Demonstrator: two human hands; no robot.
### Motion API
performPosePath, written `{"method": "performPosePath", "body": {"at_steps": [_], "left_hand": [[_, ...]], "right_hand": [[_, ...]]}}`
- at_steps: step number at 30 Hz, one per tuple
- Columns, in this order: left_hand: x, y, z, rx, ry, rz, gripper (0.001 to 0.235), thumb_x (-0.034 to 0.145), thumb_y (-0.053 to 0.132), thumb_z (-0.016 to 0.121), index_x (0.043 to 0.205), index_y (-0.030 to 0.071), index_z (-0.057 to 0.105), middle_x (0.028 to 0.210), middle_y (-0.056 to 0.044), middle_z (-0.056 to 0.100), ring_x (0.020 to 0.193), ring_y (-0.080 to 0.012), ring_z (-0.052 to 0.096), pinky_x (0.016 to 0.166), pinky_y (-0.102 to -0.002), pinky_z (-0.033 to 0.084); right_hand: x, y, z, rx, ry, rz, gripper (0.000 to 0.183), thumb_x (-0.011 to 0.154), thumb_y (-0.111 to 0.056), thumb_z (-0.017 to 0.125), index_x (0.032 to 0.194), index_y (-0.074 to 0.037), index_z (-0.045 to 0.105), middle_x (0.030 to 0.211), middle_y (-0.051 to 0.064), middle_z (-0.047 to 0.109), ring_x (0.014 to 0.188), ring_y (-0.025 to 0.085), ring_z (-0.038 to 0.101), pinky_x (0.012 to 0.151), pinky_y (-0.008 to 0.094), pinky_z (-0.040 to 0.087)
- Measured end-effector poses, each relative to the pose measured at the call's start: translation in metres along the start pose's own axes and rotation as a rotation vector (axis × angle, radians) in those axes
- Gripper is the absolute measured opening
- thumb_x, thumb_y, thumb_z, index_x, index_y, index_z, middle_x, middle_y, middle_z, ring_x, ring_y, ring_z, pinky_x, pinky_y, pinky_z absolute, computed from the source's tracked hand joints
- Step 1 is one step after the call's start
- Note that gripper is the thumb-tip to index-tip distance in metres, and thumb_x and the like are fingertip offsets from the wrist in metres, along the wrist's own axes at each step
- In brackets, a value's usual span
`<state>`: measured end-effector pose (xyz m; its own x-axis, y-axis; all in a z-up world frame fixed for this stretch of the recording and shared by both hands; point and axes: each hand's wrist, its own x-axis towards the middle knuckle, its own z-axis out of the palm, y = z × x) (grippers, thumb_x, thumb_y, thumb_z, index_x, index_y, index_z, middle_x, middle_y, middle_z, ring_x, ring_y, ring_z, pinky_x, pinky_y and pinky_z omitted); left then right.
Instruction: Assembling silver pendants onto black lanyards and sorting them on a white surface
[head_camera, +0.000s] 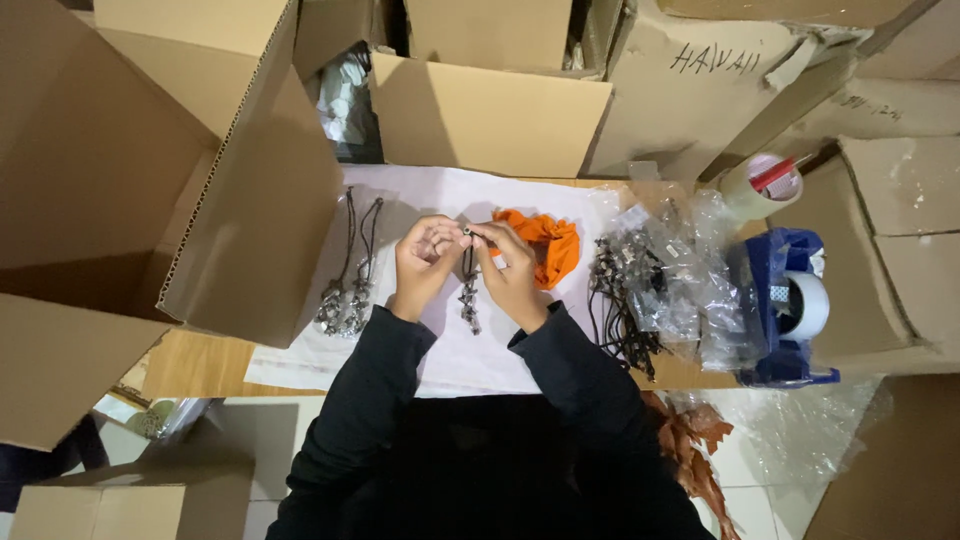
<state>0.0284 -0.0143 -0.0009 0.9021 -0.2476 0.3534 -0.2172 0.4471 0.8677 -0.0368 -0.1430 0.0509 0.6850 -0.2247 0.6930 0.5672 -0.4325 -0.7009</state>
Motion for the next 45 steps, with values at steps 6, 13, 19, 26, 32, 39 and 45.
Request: {"method": "performPosePath", "body": {"at_steps": [6, 13, 19, 26, 32, 39, 45], "left_hand": [[-0.001, -0.008, -0.002, -0.013, -0.046, 0.021, 0.033, 0.086, -0.007, 0.079, 0.115, -0.004, 0.063, 0.094, -0.015, 0.070, 0.085, -0.0160, 0.071, 0.075, -0.024, 0.061], [0.000, 0.005, 0.000, -0.071, -0.077, -0.039, 0.031, 0.088, -0.005, 0.076, 0.116, -0.004, 0.063, 0.095, -0.014, 0.070, 0.086, -0.0169, 0.071, 0.078, -0.026, 0.060], [0.002, -0.003, -0.008, -0.063, -0.110, -0.111, 0.021, 0.092, 0.000, 0.075, 0.110, -0.006, 0.069, 0.092, -0.014, 0.073, 0.085, -0.0164, 0.072, 0.079, -0.028, 0.060], [0.002, 0.034, 0.005, -0.010, -0.098, -0.109, 0.016, 0.092, 0.002, 0.075, 0.107, -0.003, 0.075, 0.092, -0.014, 0.075, 0.084, -0.0149, 0.072, 0.073, -0.026, 0.060], [0.002, -0.010, -0.010, 0.005, -0.095, -0.087, 0.020, 0.091, -0.004, 0.073, 0.110, -0.002, 0.072, 0.091, -0.010, 0.074, 0.084, -0.0126, 0.069, 0.076, -0.025, 0.059], [0.000, 0.004, 0.001, 0.072, -0.163, -0.004, 0.024, 0.097, -0.006, 0.059, 0.119, 0.003, 0.057, 0.090, -0.006, 0.063, 0.086, -0.0106, 0.059, 0.077, -0.025, 0.052], [-0.003, -0.009, 0.001, 0.044, -0.210, -0.006, 0.019, 0.101, -0.005, 0.054, 0.116, 0.007, 0.051, 0.092, -0.007, 0.063, 0.080, -0.0128, 0.062, 0.075, -0.026, 0.051]], "right_hand": [[-0.002, 0.002, -0.001, -0.068, 0.020, -0.042, 0.018, 0.094, 0.001, 0.067, 0.109, -0.004, 0.075, 0.093, 0.010, 0.073, 0.081, 0.028, 0.071, 0.073, 0.035, 0.056], [0.004, -0.004, -0.004, -0.047, 0.042, -0.140, 0.018, 0.093, 0.008, 0.065, 0.103, -0.001, 0.077, 0.094, 0.010, 0.073, 0.081, 0.027, 0.071, 0.071, 0.034, 0.056], [0.002, 0.001, -0.003, -0.053, 0.039, -0.159, 0.016, 0.092, 0.007, 0.068, 0.101, -0.001, 0.078, 0.093, 0.010, 0.073, 0.081, 0.028, 0.071, 0.070, 0.034, 0.056], [-0.007, 0.021, 0.002, 0.037, 0.060, -0.077, 0.013, 0.092, 0.002, 0.073, 0.105, 0.000, 0.074, 0.093, 0.013, 0.071, 0.076, 0.022, 0.066, 0.069, 0.034, 0.052], [-0.008, 0.029, 0.000, 0.044, 0.042, -0.062, 0.012, 0.091, -0.001, 0.075, 0.103, -0.002, 0.075, 0.092, 0.012, 0.071, 0.075, 0.023, 0.065, 0.068, 0.035, 0.051], [-0.010, 0.026, 0.004, 0.021, 0.058, -0.002, 0.010, 0.090, 0.003, 0.074, 0.098, -0.003, 0.073, 0.085, 0.008, 0.068, 0.071, 0.020, 0.063, 0.067, 0.032, 0.050], [-0.014, 0.040, 0.001, 0.056, 0.032, 0.084, 0.011, 0.087, 0.005, 0.070, 0.092, -0.004, 0.068, 0.073, 0.008, 0.062, 0.067, 0.020, 0.058, 0.064, 0.033, 0.048]]}}
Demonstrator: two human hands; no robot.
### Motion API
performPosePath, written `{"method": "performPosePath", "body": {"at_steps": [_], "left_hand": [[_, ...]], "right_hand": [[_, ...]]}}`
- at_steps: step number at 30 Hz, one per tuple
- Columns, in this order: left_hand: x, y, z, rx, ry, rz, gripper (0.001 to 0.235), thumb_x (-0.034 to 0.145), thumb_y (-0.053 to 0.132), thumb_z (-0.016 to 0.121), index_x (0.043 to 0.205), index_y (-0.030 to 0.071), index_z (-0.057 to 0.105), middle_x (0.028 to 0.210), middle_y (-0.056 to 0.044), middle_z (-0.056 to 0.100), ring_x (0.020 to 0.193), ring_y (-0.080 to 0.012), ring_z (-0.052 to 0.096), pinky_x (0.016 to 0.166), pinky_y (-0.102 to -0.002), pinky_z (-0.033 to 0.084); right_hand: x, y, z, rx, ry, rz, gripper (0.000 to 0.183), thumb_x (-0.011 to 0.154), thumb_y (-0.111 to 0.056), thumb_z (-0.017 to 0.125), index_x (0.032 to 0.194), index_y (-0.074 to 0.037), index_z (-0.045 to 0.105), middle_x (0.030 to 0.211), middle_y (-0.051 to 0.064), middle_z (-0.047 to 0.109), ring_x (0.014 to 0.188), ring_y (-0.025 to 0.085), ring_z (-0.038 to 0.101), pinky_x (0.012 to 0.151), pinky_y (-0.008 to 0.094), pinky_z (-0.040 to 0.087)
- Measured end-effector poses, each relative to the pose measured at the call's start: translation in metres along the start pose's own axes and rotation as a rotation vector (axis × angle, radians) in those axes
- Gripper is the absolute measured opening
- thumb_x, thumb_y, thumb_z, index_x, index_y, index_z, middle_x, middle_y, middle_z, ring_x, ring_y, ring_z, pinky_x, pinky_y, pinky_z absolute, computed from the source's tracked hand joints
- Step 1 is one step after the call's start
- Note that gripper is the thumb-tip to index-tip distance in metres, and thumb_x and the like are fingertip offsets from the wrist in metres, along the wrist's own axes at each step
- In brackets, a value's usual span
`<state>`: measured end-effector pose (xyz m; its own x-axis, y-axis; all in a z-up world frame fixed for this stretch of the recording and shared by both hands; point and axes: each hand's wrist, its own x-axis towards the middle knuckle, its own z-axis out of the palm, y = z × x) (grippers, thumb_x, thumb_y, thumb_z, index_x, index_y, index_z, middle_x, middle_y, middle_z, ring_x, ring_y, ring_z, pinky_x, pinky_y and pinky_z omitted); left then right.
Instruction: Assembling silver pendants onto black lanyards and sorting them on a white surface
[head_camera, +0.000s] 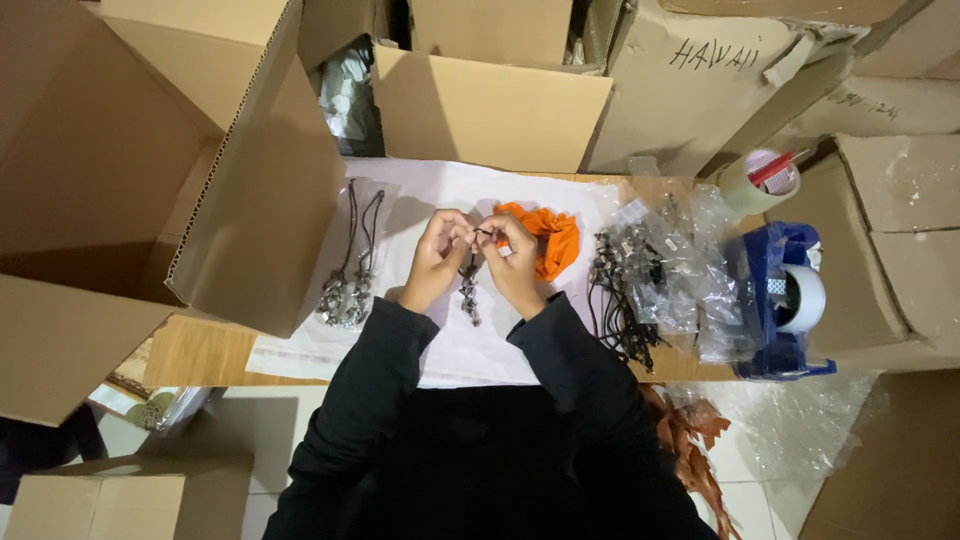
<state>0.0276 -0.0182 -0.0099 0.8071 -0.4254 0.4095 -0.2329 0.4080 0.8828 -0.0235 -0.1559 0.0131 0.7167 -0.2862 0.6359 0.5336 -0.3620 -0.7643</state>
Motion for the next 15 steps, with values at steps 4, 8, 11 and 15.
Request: {"method": "performPosePath", "body": {"at_steps": [4, 8, 11, 15], "left_hand": [[0.000, 0.004, -0.001, 0.031, 0.009, 0.016, 0.015, 0.101, -0.002, 0.057, 0.114, 0.005, 0.052, 0.092, -0.006, 0.065, 0.080, -0.0105, 0.064, 0.074, -0.024, 0.052], [0.002, 0.020, 0.001, 0.157, 0.023, 0.072, 0.014, 0.100, -0.004, 0.060, 0.111, 0.003, 0.056, 0.087, -0.011, 0.069, 0.076, -0.0115, 0.063, 0.070, -0.025, 0.053], [0.004, 0.035, 0.001, 0.308, 0.036, 0.206, 0.022, 0.094, -0.011, 0.064, 0.114, 0.000, 0.063, 0.095, -0.013, 0.065, 0.083, -0.0200, 0.068, 0.076, -0.031, 0.058], [0.006, 0.046, 0.004, 0.493, 0.030, 0.295, 0.025, 0.092, -0.012, 0.066, 0.113, 0.001, 0.071, 0.094, -0.012, 0.065, 0.083, -0.0264, 0.070, 0.075, -0.034, 0.061]], "right_hand": [[0.001, -0.003, 0.001, -0.018, 0.025, 0.001, 0.017, 0.079, 0.008, 0.071, 0.090, -0.005, 0.069, 0.072, 0.007, 0.062, 0.065, 0.017, 0.058, 0.062, 0.030, 0.047], [-0.001, 0.000, 0.002, 0.001, 0.028, 0.038, 0.019, 0.077, 0.009, 0.071, 0.091, -0.005, 0.072, 0.072, 0.007, 0.068, 0.064, 0.013, 0.059, 0.062, 0.027, 0.048], [-0.001, -0.007, 0.005, 0.039, 0.035, 0.080, 0.021, 0.078, 0.009, 0.070, 0.095, -0.004, 0.074, 0.071, 0.004, 0.069, 0.065, 0.008, 0.056, 0.061, 0.024, 0.048], [-0.001, -0.013, 0.006, 0.033, 0.052, 0.102, 0.016, 0.083, 0.005, 0.073, 0.096, -0.004, 0.075, 0.073, 0.006, 0.073, 0.066, 0.007, 0.059, 0.063, 0.023, 0.050]]}}
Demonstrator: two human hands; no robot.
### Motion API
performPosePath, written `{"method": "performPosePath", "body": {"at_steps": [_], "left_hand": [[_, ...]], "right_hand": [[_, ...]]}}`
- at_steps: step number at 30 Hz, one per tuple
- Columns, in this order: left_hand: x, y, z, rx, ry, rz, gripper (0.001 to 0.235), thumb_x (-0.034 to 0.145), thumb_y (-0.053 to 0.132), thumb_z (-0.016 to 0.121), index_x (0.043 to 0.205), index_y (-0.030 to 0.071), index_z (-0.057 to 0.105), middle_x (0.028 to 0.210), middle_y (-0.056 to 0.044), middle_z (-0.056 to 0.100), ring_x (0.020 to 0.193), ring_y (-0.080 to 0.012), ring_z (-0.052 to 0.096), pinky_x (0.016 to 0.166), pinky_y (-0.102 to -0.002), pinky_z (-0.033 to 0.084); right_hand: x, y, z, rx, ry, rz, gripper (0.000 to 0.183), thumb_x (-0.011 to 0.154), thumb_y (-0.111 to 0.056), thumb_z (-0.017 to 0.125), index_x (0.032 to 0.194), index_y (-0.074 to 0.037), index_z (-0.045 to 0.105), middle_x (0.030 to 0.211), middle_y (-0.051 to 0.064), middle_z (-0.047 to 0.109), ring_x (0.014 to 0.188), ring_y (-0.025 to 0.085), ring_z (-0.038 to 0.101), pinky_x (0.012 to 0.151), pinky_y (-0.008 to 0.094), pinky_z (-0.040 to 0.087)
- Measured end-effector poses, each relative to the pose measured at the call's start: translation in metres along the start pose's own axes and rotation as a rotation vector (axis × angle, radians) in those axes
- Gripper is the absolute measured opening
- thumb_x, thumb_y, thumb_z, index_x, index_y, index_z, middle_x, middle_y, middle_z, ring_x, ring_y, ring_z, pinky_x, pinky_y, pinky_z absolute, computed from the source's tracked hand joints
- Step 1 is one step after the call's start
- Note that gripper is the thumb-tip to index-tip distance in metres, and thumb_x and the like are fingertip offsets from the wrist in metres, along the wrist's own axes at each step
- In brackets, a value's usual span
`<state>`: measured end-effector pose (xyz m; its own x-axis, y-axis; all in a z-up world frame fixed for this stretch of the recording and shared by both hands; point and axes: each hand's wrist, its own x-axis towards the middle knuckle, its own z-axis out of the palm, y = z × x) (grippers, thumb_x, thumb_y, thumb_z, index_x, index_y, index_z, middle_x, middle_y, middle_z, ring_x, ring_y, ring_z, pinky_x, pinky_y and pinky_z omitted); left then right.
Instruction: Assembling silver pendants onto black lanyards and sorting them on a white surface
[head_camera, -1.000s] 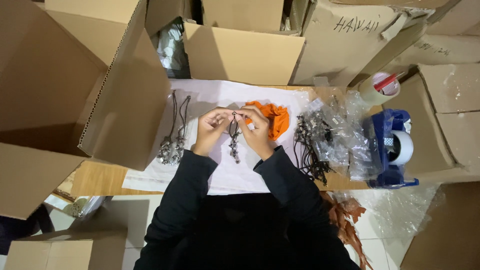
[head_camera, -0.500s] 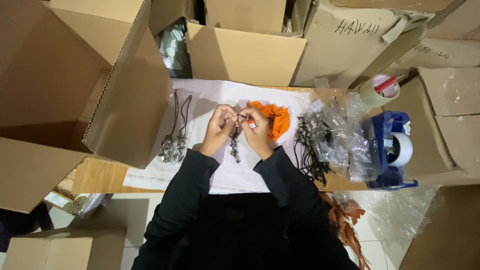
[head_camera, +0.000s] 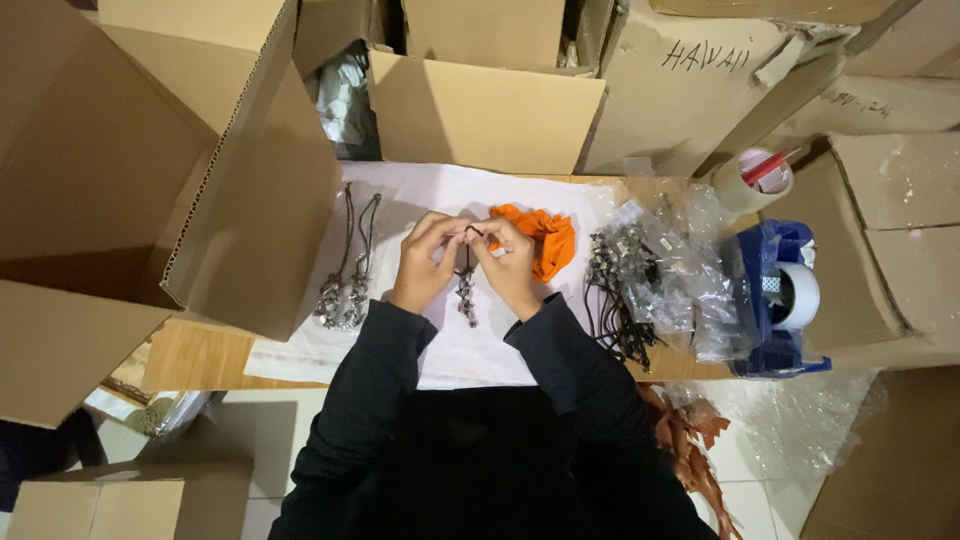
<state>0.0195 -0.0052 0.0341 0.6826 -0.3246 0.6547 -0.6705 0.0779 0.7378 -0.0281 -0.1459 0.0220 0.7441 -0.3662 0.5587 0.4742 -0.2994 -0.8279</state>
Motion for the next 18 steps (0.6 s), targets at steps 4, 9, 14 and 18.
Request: {"method": "performPosePath", "body": {"at_steps": [4, 9, 14, 18], "left_hand": [[-0.001, 0.000, -0.001, 0.094, -0.009, 0.060, 0.022, 0.092, -0.009, 0.067, 0.110, 0.001, 0.074, 0.090, -0.012, 0.065, 0.081, -0.0281, 0.069, 0.072, -0.036, 0.060], [-0.001, -0.001, -0.001, 0.049, 0.014, 0.026, 0.024, 0.089, -0.014, 0.067, 0.109, -0.001, 0.073, 0.089, -0.015, 0.063, 0.079, -0.0309, 0.069, 0.068, -0.036, 0.061], [-0.006, -0.013, 0.001, -0.195, 0.034, -0.108, 0.024, 0.088, -0.016, 0.066, 0.107, -0.003, 0.075, 0.088, -0.014, 0.063, 0.079, -0.0220, 0.071, 0.072, -0.033, 0.062], [-0.010, -0.033, 0.008, -0.274, 0.017, -0.172, 0.029, 0.087, -0.018, 0.066, 0.109, -0.001, 0.075, 0.089, -0.011, 0.062, 0.081, -0.0190, 0.070, 0.072, -0.031, 0.062]], "right_hand": [[-0.003, 0.006, -0.001, 0.012, 0.018, 0.019, 0.015, 0.086, 0.006, 0.072, 0.098, -0.004, 0.075, 0.076, 0.007, 0.074, 0.069, 0.008, 0.061, 0.065, 0.025, 0.051], [-0.001, 0.005, 0.002, -0.015, 0.027, 0.022, 0.015, 0.085, 0.004, 0.076, 0.097, -0.005, 0.077, 0.074, 0.005, 0.075, 0.068, 0.005, 0.062, 0.063, 0.022, 0.051], [-0.002, 0.011, -0.003, -0.030, 0.015, -0.018, 0.011, 0.084, 0.000, 0.082, 0.092, -0.003, 0.076, 0.069, 0.009, 0.074, 0.061, 0.009, 0.062, 0.060, 0.024, 0.051], [-0.003, 0.025, -0.006, 0.001, 0.027, 0.009, 0.013, 0.082, -0.003, 0.085, 0.089, -0.003, 0.074, 0.068, 0.009, 0.074, 0.063, 0.007, 0.064, 0.060, 0.024, 0.052]]}}
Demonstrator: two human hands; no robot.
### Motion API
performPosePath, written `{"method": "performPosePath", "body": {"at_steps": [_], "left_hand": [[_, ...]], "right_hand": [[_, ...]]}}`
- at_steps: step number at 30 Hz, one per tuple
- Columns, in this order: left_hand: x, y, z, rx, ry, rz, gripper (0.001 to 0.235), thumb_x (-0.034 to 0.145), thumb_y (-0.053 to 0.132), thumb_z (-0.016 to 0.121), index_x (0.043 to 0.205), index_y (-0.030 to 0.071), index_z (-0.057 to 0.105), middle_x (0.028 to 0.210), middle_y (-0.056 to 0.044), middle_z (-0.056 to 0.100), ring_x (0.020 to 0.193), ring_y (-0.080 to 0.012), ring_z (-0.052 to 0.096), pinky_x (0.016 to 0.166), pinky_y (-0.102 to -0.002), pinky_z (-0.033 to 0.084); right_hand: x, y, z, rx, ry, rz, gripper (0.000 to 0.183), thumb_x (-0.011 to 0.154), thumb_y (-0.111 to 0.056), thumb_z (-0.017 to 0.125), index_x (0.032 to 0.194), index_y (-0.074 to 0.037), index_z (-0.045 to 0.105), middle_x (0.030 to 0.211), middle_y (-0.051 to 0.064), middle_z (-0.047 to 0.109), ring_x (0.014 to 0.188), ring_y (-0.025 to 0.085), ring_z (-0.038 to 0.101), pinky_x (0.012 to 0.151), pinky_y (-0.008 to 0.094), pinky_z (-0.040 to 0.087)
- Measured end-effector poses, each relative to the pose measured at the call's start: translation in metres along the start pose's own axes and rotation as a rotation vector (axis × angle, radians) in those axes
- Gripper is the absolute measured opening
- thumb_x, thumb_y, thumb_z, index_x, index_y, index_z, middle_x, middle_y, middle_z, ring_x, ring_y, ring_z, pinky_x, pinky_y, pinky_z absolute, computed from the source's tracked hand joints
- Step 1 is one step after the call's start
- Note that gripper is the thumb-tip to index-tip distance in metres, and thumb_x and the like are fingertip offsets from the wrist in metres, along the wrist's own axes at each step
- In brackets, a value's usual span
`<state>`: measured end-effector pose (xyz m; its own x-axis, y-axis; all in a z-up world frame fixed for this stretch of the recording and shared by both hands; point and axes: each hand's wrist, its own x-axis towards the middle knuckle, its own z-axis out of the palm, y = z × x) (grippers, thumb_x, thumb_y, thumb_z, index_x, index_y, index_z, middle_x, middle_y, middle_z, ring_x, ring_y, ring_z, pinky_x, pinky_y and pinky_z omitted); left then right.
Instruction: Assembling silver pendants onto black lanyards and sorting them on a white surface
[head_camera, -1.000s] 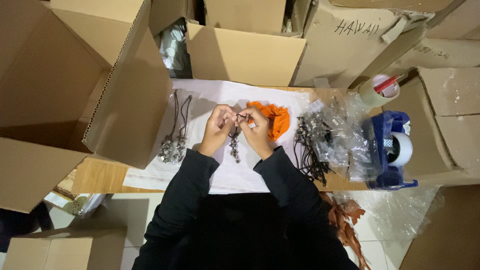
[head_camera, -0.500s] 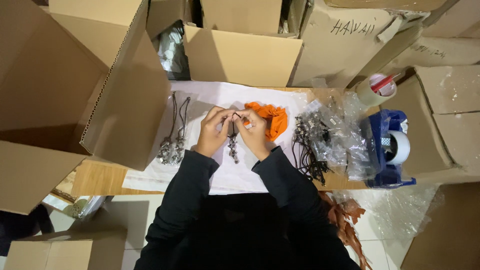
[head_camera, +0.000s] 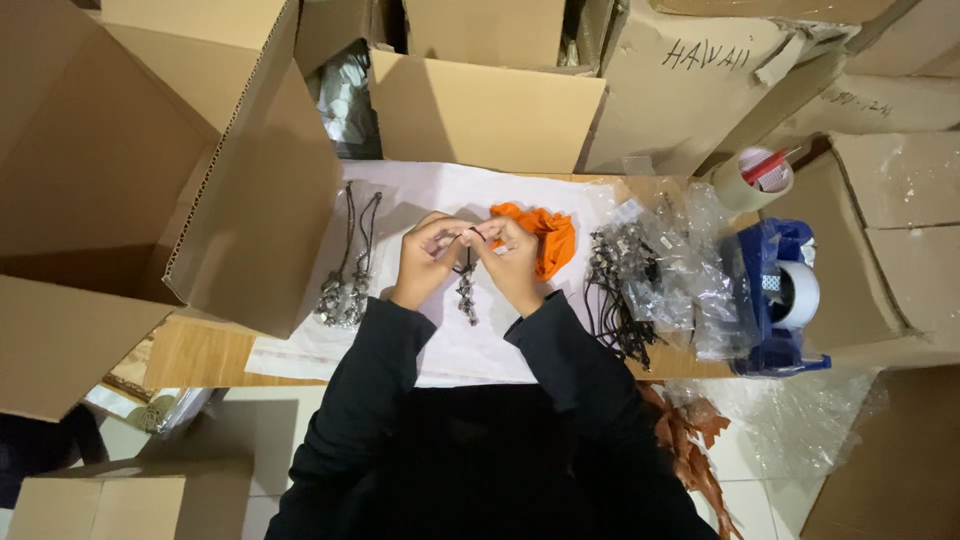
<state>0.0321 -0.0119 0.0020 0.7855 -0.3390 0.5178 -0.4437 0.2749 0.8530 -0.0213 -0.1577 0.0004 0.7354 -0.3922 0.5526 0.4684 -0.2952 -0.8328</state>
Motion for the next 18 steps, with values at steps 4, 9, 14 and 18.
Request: {"method": "performPosePath", "body": {"at_steps": [4, 9, 14, 18], "left_hand": [[0.000, 0.006, 0.002, -0.145, 0.029, -0.087, 0.030, 0.089, -0.012, 0.068, 0.117, -0.002, 0.072, 0.096, -0.013, 0.068, 0.087, -0.0174, 0.070, 0.080, -0.031, 0.061], [-0.002, -0.005, -0.003, -0.201, 0.094, -0.127, 0.039, 0.090, -0.011, 0.067, 0.128, 0.000, 0.065, 0.103, -0.012, 0.072, 0.095, -0.0145, 0.069, 0.088, -0.029, 0.059], [-0.002, -0.011, -0.006, -0.220, 0.097, -0.123, 0.037, 0.087, -0.016, 0.066, 0.121, -0.003, 0.065, 0.098, -0.019, 0.072, 0.090, -0.0236, 0.074, 0.084, -0.036, 0.063], [-0.001, 0.000, -0.006, -0.219, 0.106, -0.142, 0.032, 0.087, -0.017, 0.061, 0.116, -0.004, 0.067, 0.097, -0.020, 0.073, 0.087, -0.0220, 0.074, 0.082, -0.034, 0.064]], "right_hand": [[-0.002, 0.020, -0.004, 0.078, -0.020, 0.071, 0.018, 0.082, -0.002, 0.085, 0.094, -0.001, 0.072, 0.068, 0.010, 0.073, 0.064, 0.008, 0.067, 0.060, 0.023, 0.054], [0.001, -0.016, 0.003, 0.189, -0.082, 0.181, 0.023, 0.083, -0.006, 0.086, 0.104, -0.002, 0.075, 0.077, 0.011, 0.075, 0.067, 0.008, 0.067, 0.062, 0.023, 0.057], [-0.001, 0.010, 0.002, 0.186, -0.080, 0.131, 0.017, 0.091, -0.005, 0.078, 0.106, 0.002, 0.074, 0.073, 0.011, 0.074, 0.064, 0.012, 0.071, 0.060, 0.023, 0.058], [0.000, -0.004, -0.002, 0.245, -0.156, 0.163, 0.024, 0.090, -0.005, 0.079, 0.113, 0.000, 0.073, 0.067, 0.011, 0.072, 0.060, 0.011, 0.070, 0.058, 0.021, 0.058]]}}
